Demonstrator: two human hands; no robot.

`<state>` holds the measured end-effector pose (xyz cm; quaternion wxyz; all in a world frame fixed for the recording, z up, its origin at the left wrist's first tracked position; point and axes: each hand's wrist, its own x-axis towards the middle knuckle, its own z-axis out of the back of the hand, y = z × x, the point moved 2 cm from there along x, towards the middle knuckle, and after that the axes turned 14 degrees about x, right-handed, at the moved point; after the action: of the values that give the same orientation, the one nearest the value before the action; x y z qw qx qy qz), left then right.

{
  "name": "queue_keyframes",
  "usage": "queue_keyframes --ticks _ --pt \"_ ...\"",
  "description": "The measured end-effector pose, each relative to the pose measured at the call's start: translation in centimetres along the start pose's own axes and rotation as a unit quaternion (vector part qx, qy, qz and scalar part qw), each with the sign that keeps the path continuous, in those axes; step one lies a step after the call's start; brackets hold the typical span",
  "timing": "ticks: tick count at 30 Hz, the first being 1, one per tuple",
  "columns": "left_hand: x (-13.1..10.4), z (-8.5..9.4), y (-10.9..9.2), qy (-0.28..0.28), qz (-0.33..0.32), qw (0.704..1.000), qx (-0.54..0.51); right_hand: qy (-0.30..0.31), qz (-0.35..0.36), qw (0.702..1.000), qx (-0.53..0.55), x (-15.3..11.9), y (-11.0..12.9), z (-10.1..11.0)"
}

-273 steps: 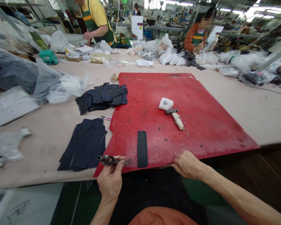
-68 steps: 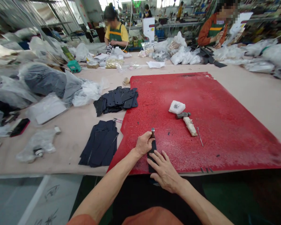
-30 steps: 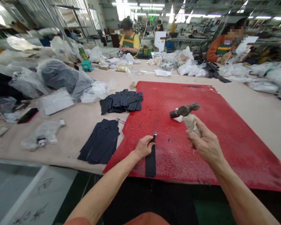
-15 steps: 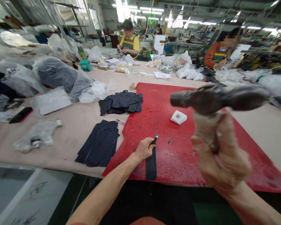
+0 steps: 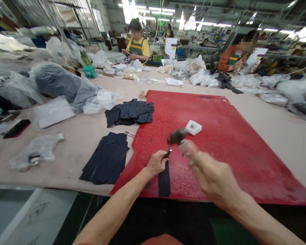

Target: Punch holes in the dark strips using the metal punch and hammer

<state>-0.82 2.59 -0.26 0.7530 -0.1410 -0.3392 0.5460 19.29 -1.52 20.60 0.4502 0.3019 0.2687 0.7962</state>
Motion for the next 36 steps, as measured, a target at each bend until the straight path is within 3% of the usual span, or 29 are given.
queue_keyframes --ticks 5,7,10,12,14,16,18,22,25,28,30,36 --pt "0.0 0.0 0.1 0.004 0.014 1.000 0.009 0.052 -0.042 0.991 -0.115 -1.1 -2.7 -0.6" --pt "0.0 0.0 0.1 0.003 0.020 1.000 0.012 0.035 -0.095 0.991 -0.092 -1.7 -5.4 -1.2" --pt "0.0 0.1 0.0 0.005 0.014 1.000 0.006 -0.012 -0.189 0.981 0.033 -2.6 -10.8 -3.3" --pt "0.1 0.2 -0.1 0.003 0.006 1.000 0.005 -0.044 -0.218 0.971 0.091 -2.9 -13.9 -5.0" --pt "0.1 0.2 -0.1 0.004 0.007 1.000 0.008 -0.065 -0.212 0.974 0.047 -3.0 -15.6 -6.4" --pt "0.2 0.2 -0.1 0.011 0.013 1.000 0.011 -0.082 -0.172 0.980 -0.055 -3.1 -15.3 -7.8" --pt "0.2 0.2 0.0 0.023 0.019 1.000 0.007 -0.073 -0.105 0.985 -0.113 -3.6 -13.5 -9.7" --pt "0.1 0.1 0.0 0.036 0.033 0.999 -0.009 0.071 0.019 0.995 -0.072 -5.8 -9.3 -14.9" --pt "0.7 0.1 0.3 0.008 0.107 0.994 -0.022 0.119 0.047 0.989 -0.069 -7.4 -8.2 -17.5" --pt "1.7 0.7 1.1 -0.069 0.234 0.968 -0.054 0.122 0.044 0.988 -0.079 -8.0 -8.4 -17.9" --pt "2.1 1.4 1.4 -0.089 0.274 0.953 -0.097 0.122 0.043 0.988 -0.083 -8.0 -8.7 -17.7" --pt "0.7 3.5 0.6 -0.071 0.226 0.967 -0.094 0.124 0.049 0.987 -0.089 -6.0 -10.0 -17.4"
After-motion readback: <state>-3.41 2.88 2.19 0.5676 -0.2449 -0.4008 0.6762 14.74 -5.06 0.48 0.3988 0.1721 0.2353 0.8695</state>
